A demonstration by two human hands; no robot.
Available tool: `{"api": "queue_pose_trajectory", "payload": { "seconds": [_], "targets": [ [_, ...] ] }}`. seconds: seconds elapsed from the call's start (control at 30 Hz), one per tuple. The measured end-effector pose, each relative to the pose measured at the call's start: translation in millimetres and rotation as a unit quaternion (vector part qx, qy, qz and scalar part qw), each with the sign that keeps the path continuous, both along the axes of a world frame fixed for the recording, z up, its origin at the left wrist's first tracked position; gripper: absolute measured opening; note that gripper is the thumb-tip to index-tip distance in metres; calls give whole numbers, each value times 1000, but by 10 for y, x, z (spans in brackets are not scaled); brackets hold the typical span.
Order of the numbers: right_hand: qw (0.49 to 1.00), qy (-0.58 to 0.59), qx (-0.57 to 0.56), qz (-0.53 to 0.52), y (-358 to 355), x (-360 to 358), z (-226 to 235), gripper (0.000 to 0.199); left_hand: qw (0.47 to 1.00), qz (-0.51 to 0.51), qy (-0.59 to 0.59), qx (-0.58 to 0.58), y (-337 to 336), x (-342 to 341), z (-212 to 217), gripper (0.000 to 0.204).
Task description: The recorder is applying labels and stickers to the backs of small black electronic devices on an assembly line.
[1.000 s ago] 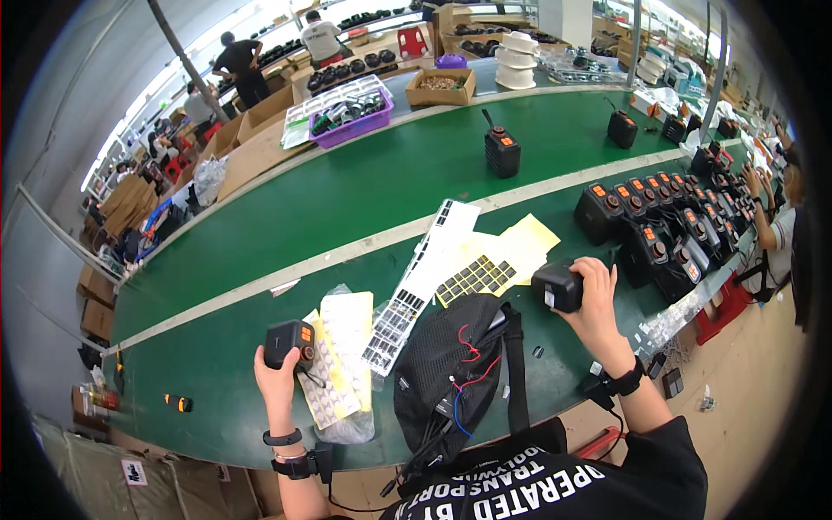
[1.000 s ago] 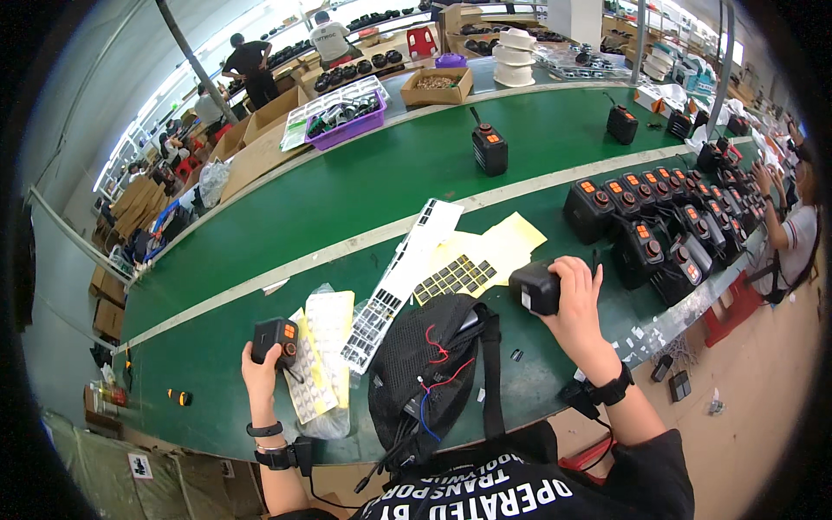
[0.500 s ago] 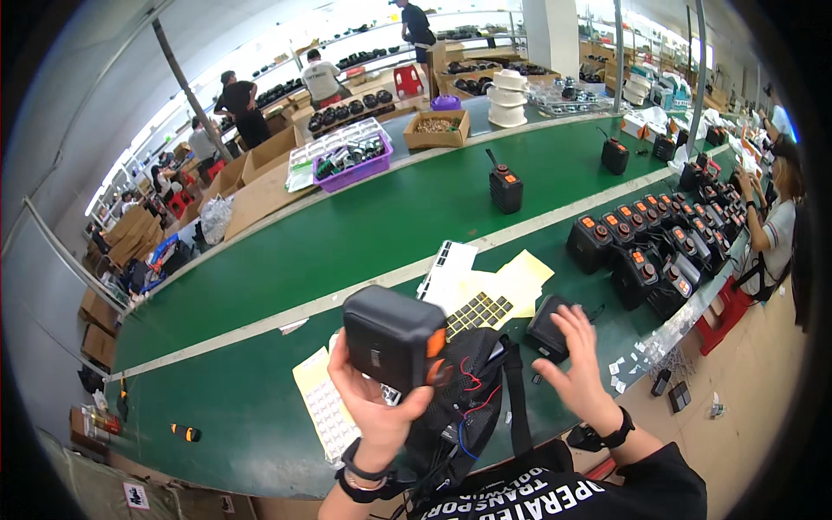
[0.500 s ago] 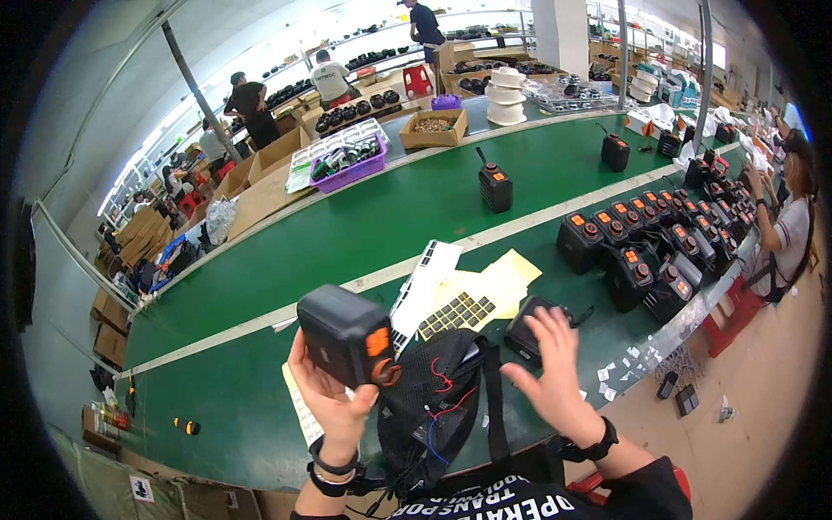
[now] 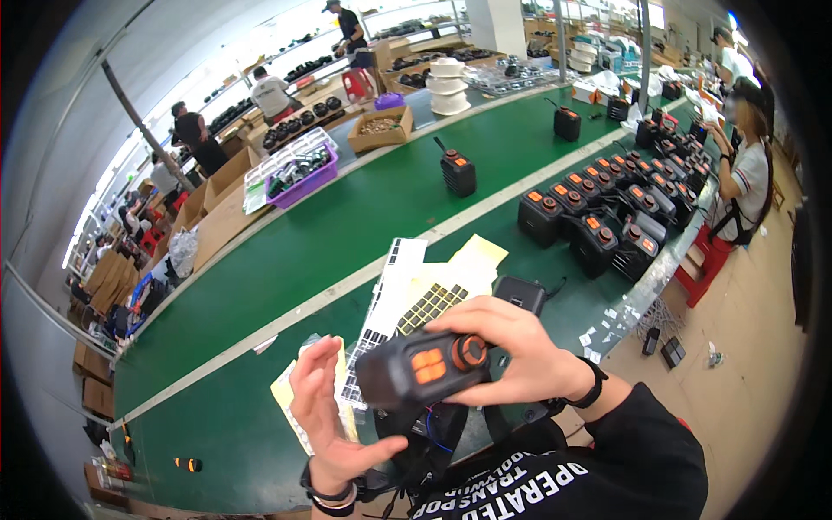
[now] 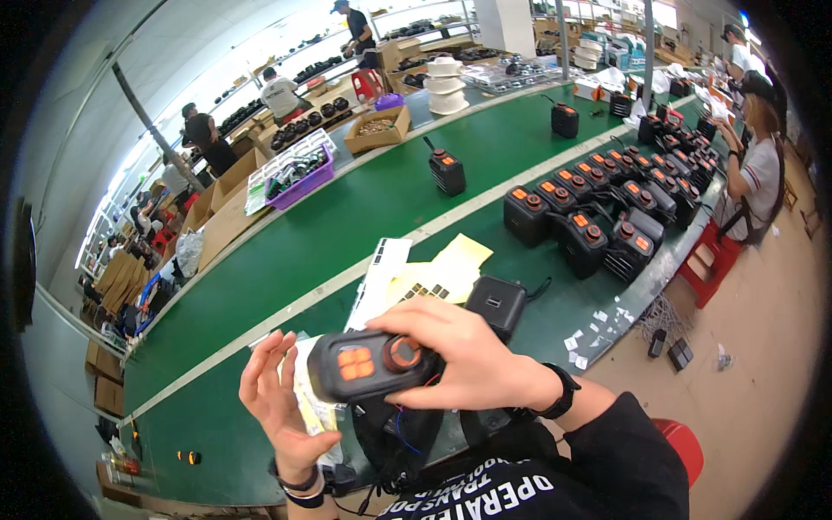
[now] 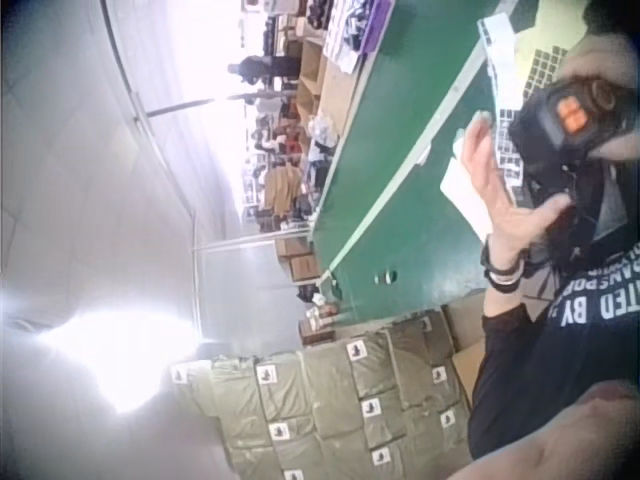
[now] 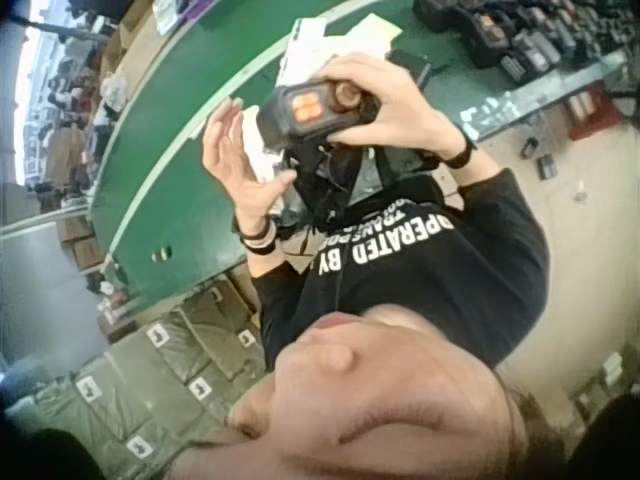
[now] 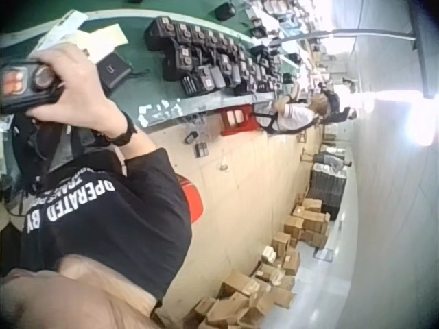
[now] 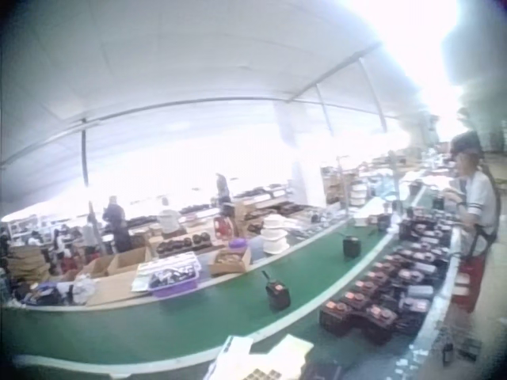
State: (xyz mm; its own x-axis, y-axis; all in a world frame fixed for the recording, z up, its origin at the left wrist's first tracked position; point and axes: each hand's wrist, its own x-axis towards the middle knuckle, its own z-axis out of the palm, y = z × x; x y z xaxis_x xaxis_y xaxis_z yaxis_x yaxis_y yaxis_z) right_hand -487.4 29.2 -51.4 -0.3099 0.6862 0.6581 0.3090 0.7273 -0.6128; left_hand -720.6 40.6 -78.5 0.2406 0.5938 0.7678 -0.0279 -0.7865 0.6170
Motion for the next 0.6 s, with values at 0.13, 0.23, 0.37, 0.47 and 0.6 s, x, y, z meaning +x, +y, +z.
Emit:
{"api": "queue_pose_trajectory", "payload": {
  "seconds": [0.13,0.23,0.37,0.47,0.6],
  "targets": [
    [997,-18,-1,78,-91,-19,84,59,974,-90,207,33,-17,-33,275,81],
    [991,-20,-38,126,-138,-7,106,60,975,-93,201,21,-93,-1,335,68],
    [989,-13,-53,139,-189,-23,90,60,979,-123,160,-29,-161,12,244,66],
    [985,5,-79,151,-184,-26,118,58,983,-121,127,-55,-191,20,148,66],
    [973,96,-167,126,-119,-83,88,60,991,-79,-26,-107,-215,131,-20,68]
  ]
}}
